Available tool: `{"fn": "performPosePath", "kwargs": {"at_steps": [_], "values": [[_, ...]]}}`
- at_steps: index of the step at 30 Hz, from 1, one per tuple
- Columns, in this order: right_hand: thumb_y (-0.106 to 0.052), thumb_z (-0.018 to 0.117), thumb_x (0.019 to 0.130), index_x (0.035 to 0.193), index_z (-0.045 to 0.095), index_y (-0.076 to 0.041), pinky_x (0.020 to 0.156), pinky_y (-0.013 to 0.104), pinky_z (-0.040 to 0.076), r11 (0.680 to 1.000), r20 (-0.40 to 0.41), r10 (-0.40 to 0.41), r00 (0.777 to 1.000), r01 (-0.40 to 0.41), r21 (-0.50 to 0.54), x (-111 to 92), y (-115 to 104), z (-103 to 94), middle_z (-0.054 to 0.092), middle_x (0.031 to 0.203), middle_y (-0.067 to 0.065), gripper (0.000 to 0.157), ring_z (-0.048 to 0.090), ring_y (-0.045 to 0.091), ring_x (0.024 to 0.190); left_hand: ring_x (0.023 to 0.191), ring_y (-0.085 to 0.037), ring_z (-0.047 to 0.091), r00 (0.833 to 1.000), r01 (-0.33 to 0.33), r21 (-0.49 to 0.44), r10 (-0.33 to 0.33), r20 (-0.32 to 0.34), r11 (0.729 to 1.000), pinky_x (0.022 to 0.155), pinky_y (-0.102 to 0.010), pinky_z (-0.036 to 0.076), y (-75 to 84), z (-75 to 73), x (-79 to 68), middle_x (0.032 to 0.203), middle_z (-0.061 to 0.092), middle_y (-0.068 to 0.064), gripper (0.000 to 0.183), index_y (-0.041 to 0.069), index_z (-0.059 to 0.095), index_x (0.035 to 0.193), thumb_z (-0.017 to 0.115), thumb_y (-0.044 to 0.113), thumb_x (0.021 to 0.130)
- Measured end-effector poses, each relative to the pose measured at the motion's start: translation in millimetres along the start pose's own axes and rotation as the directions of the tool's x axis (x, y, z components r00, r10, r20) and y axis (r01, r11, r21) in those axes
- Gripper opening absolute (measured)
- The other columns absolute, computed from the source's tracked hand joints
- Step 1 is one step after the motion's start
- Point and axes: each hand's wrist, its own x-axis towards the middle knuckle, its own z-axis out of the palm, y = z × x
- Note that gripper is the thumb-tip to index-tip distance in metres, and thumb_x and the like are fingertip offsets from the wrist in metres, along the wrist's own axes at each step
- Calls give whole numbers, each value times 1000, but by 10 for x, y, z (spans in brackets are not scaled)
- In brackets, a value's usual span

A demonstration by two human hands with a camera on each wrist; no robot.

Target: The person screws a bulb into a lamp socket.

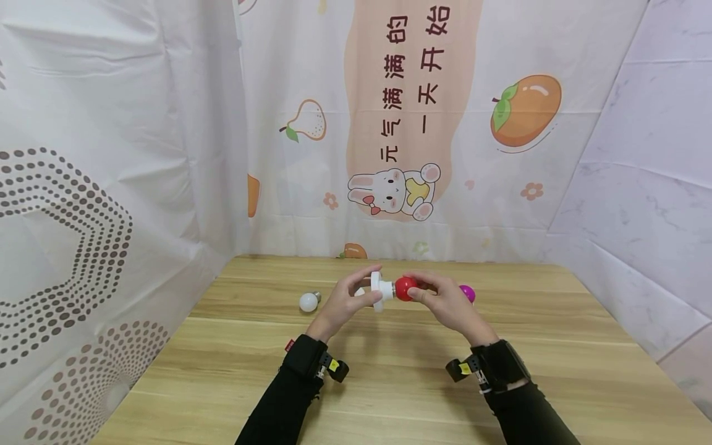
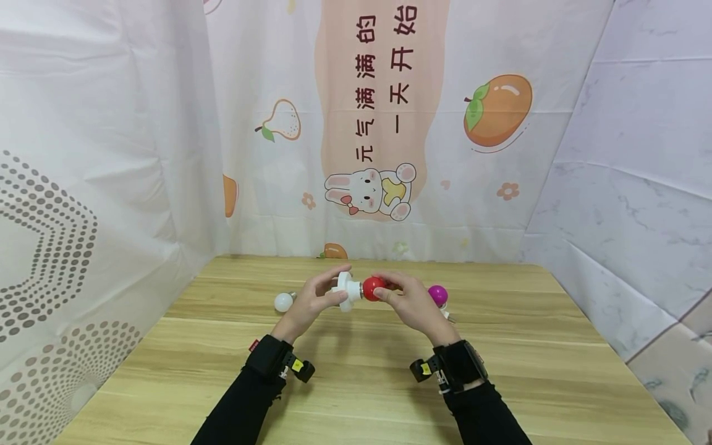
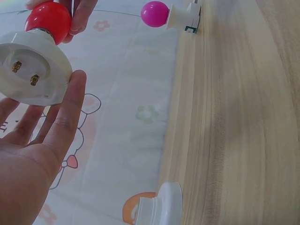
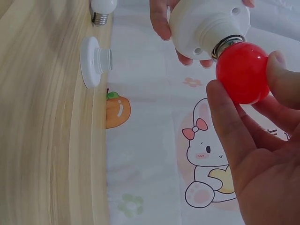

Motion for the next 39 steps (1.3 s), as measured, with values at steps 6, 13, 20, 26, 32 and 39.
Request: {"fn": "performPosePath", "kwargs": {"at_steps": [6, 13, 20, 26, 32, 39], "values": [[-24, 70, 98, 137, 63, -4, 85, 43, 57, 1000, -2, -6, 1000, 6, -4, 3, 3, 1, 68, 126, 16, 44, 64, 32, 111, 129, -40, 49, 1000, -2, -7, 2, -5, 1000, 87, -33, 56, 7, -1, 0, 142, 52, -16, 58, 7, 47, 152, 66, 16, 97], [-10, 78, 89, 141, 61, -7, 88, 36, 58, 992, 10, -80, 997, 79, 101, 13, 12, 18, 62, 135, 18, 54, 66, 35, 114, 124, -31, 53, 1000, 8, 0, -8, -21, 1000, 88, -35, 56, 15, -20, -5, 139, 54, -17, 56, 7, 48, 151, 65, 16, 99], [6, 81, 81, 138, 63, -6, 89, 33, 57, 972, -17, -226, 974, 226, 63, 18, 25, 37, 62, 131, 15, 60, 66, 32, 114, 123, -30, 54, 1000, 7, -1, -7, -23, 1000, 88, -36, 56, 3, -28, 1, 140, 53, -16, 54, 6, 47, 151, 62, 13, 100], [7, 81, 80, 134, 65, -3, 89, 35, 57, 962, -20, -273, 962, 273, 15, 19, 17, 45, 63, 131, 14, 57, 66, 31, 114, 125, -33, 52, 1000, 18, -9, -19, -18, 1000, 90, -37, 56, -3, -34, -3, 142, 52, -16, 54, 8, 47, 151, 63, 14, 99], [9, 81, 79, 130, 68, -2, 87, 34, 58, 953, -27, -303, 953, 303, -1, 26, 21, 47, 65, 129, 14, 53, 66, 30, 112, 127, -41, 50, 1000, 19, -8, -19, -14, 1000, 89, -38, 56, 0, -34, -5, 143, 52, -16, 55, 9, 47, 152, 64, 18, 100], [7, 80, 81, 129, 68, -2, 87, 34, 58, 958, -26, -287, 958, 287, 3, 15, 9, 46, 65, 130, 14, 51, 66, 31, 113, 126, -35, 52, 1000, 18, -10, -18, -11, 1000, 89, -38, 56, -5, -28, -7, 143, 52, -15, 57, 9, 47, 151, 66, 22, 99]]}}
